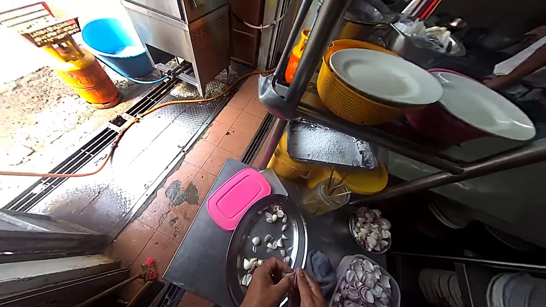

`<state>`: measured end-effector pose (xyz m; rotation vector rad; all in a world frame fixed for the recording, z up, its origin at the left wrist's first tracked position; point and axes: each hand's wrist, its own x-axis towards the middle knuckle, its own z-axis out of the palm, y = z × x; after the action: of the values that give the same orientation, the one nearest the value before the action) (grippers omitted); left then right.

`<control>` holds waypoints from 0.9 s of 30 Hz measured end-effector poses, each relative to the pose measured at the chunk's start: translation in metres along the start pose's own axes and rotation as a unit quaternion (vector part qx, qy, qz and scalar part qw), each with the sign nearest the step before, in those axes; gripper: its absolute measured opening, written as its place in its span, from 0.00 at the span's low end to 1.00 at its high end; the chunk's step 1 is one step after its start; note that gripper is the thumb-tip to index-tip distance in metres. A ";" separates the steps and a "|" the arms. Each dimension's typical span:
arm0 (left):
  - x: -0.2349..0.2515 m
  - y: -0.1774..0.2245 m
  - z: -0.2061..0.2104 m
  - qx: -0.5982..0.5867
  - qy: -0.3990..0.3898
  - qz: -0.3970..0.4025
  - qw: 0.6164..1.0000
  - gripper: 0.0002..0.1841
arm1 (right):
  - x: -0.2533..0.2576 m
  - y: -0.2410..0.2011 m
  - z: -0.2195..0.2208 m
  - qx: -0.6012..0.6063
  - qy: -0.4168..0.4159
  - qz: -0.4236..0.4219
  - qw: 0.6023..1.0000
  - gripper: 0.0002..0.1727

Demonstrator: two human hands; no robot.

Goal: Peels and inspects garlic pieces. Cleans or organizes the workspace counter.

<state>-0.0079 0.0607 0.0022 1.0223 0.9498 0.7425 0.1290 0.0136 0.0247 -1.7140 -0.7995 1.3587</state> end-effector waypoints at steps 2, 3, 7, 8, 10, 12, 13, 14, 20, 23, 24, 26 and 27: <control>-0.004 -0.001 0.003 0.114 0.008 0.084 0.990 0.08 | -0.004 -0.003 -0.006 0.014 -0.028 0.009 0.999 0.27; -0.006 -0.003 0.005 0.173 0.020 0.136 0.975 0.08 | -0.005 -0.005 -0.009 0.011 -0.048 0.006 0.999 0.27; -0.015 0.003 0.006 0.181 0.009 0.071 0.981 0.10 | -0.011 -0.005 -0.014 -0.011 -0.069 -0.021 0.997 0.20; -0.014 0.004 0.004 0.118 0.002 0.011 0.993 0.11 | -0.011 -0.004 -0.016 0.002 -0.072 -0.021 0.997 0.21; -0.013 0.004 -0.003 -0.043 0.025 -0.082 0.995 0.09 | -0.010 -0.001 -0.018 0.052 -0.083 -0.011 0.995 0.23; -0.017 0.002 -0.009 -0.139 0.075 -0.116 0.981 0.07 | -0.011 0.004 -0.017 0.092 -0.092 0.013 0.991 0.23; -0.021 0.001 -0.012 -0.149 0.090 -0.112 0.978 0.07 | -0.013 0.006 -0.016 0.101 -0.095 0.034 0.990 0.23; -0.025 -0.001 -0.014 -0.142 0.099 -0.101 0.980 0.07 | -0.013 0.008 -0.013 0.102 -0.102 0.051 0.988 0.21; -0.048 -0.019 -0.017 -0.086 0.117 -0.104 0.984 0.05 | -0.016 0.030 0.020 0.027 -0.105 0.030 0.994 0.09; -0.053 -0.026 -0.022 -0.140 0.206 -0.122 0.961 0.03 | -0.019 0.042 0.023 -0.020 -0.110 0.063 0.992 0.08; -0.053 -0.028 -0.025 -0.135 0.234 -0.106 0.957 0.02 | -0.020 0.044 0.023 -0.030 -0.108 0.082 0.990 0.09; -0.050 -0.034 -0.034 -0.117 0.257 -0.080 0.956 0.02 | -0.018 0.053 0.025 -0.037 -0.100 0.112 0.988 0.09; -0.048 -0.036 -0.039 -0.113 0.259 -0.078 0.956 0.02 | -0.013 0.060 0.026 -0.043 -0.105 0.122 0.986 0.11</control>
<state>-0.0601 0.0205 -0.0256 0.5473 1.3414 0.9842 0.1010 -0.0221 -0.0246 -1.8014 -0.7934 1.7163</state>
